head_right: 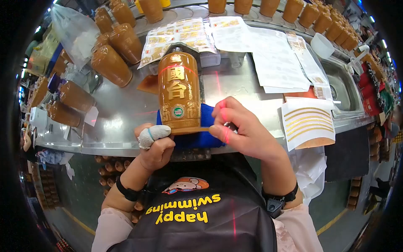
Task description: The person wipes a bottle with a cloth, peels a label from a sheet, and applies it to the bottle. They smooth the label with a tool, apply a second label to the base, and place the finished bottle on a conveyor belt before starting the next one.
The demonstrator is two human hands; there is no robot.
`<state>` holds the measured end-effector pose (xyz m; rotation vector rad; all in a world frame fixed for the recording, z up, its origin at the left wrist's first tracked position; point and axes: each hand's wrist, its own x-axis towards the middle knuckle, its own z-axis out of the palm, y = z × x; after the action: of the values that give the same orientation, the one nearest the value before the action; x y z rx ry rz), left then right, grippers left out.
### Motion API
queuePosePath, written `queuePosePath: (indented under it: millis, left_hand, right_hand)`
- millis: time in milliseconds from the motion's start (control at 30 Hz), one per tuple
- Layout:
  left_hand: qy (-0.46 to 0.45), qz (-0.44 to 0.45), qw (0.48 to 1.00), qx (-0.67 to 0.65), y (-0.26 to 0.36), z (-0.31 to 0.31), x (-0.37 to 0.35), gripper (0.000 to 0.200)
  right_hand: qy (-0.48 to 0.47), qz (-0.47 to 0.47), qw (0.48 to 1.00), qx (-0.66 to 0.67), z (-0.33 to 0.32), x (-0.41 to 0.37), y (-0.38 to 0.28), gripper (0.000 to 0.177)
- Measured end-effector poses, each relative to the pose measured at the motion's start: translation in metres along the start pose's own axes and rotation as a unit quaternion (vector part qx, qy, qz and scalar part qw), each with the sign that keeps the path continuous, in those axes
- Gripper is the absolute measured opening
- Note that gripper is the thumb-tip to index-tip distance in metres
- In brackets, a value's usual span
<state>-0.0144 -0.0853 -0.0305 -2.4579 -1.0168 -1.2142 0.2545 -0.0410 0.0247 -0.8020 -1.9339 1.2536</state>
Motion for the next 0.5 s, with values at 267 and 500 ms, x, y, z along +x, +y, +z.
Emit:
queuePosePath:
  millis: [267, 500]
  left_hand:
    - [-0.029, 0.072, 0.997, -0.025, -0.006, -0.004, 0.01, 0.025]
    - [-0.033, 0.109, 0.993, -0.019, -0.002, 0.002, 0.028, 0.026]
  right_hand:
    - [0.016, 0.03, 0.999, -0.004, 0.004, -0.003, 0.016, 0.018]
    - [0.018, 0.02, 1.0, -0.014, 0.006, -0.001, 0.016, 0.019]
